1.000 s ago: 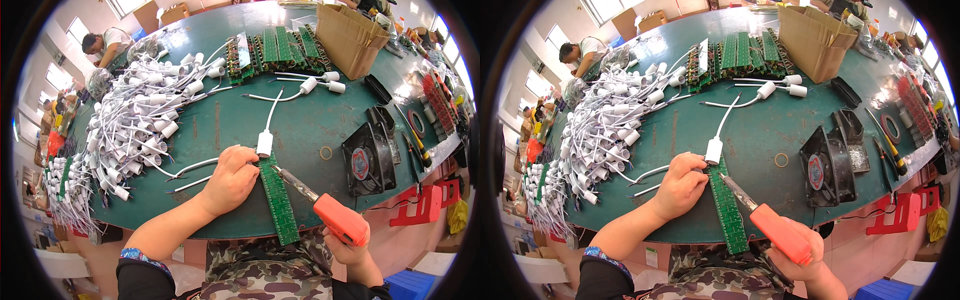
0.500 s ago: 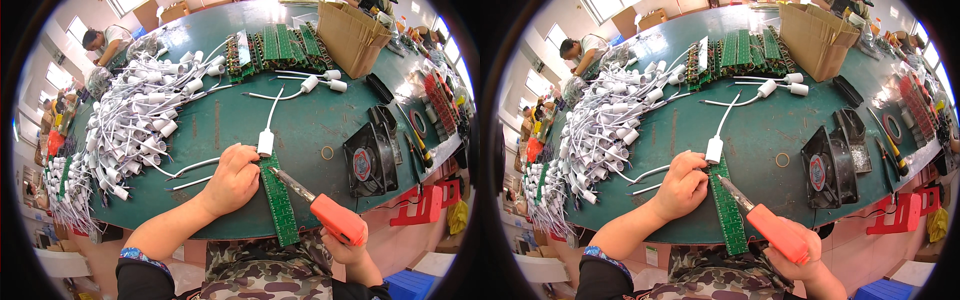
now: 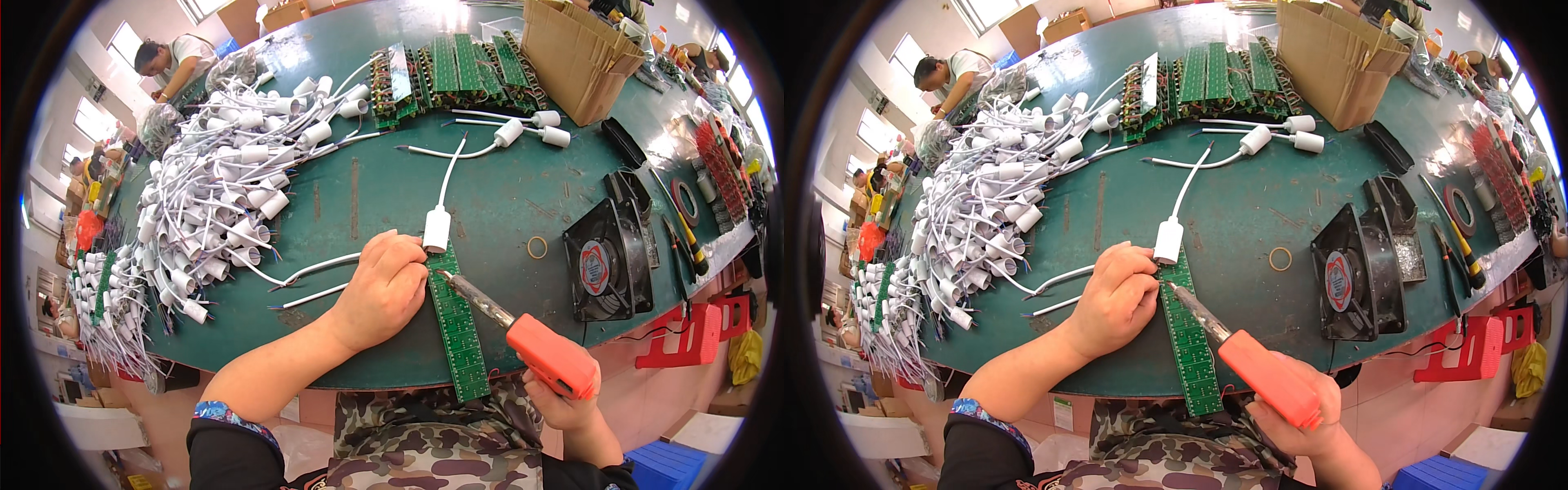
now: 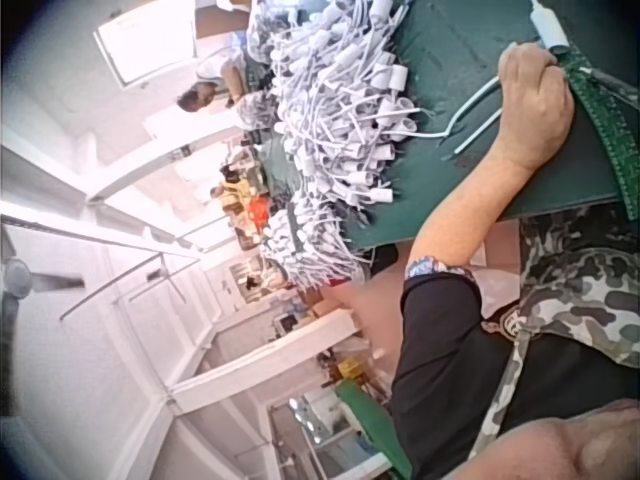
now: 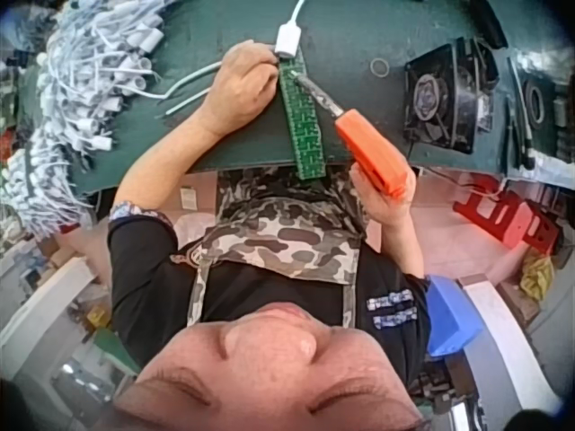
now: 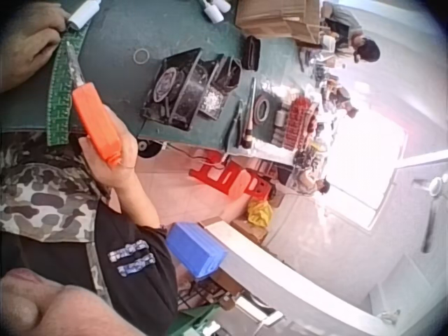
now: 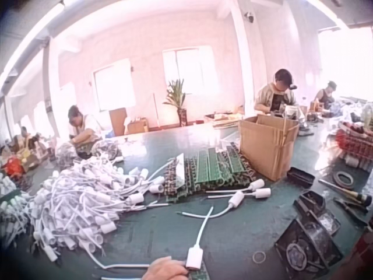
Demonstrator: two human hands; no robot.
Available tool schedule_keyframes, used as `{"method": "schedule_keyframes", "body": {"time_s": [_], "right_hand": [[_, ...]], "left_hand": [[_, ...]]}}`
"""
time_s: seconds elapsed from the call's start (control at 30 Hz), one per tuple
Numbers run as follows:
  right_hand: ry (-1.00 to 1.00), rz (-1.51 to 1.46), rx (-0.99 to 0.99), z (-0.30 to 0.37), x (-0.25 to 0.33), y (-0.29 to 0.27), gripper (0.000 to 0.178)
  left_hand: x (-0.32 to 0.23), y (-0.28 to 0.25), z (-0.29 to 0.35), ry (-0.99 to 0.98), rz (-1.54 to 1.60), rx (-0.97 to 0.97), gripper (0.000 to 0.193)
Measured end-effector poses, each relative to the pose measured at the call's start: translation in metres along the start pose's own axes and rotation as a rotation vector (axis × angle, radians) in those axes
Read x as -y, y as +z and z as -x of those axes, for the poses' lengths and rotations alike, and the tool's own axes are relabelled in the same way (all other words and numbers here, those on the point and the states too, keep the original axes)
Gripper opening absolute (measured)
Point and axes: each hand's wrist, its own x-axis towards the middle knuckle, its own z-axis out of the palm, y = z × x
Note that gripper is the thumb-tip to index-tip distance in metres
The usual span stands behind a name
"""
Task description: The person aligns wired socket components onto a circuit board and solders them in place using a soldering iron.
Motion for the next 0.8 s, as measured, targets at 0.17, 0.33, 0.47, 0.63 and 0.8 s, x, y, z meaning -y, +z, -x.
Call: {"method": "schedule_keyframes", "body": {"time_s": [0.17,0.33,0.47,0.63,0.8], "right_hand": [[-0.03,-0.002,0.01,-0.0023,-0.0018,0.0021,0.058],[-0.037,-0.049,0.029,-0.0021,-0.0028,0.0024,0.059],[-0.021,-0.038,0.037,-0.0031,-0.002,0.003,0.059],[-0.025,-0.033,0.026,0.0,-0.0048,0.0048,0.059],[-0.013,0.007,0.028,-0.0041,-0.0011,0.0049,0.06]], "left_hand": [[0.0008,0.0007,0.0006,0.003,0.0,-0.001,0.027],[0.0007,-0.0006,0.0,0.0,0.015,0.007,0.027],[0.0015,0.0002,0.0007,0.001,0.016,0.007,0.027],[0.0014,-0.0007,0.0006,0.002,0.021,0.013,0.027],[0.0029,-0.0009,0.0006,0.005,0.031,0.015,0.026]]}}
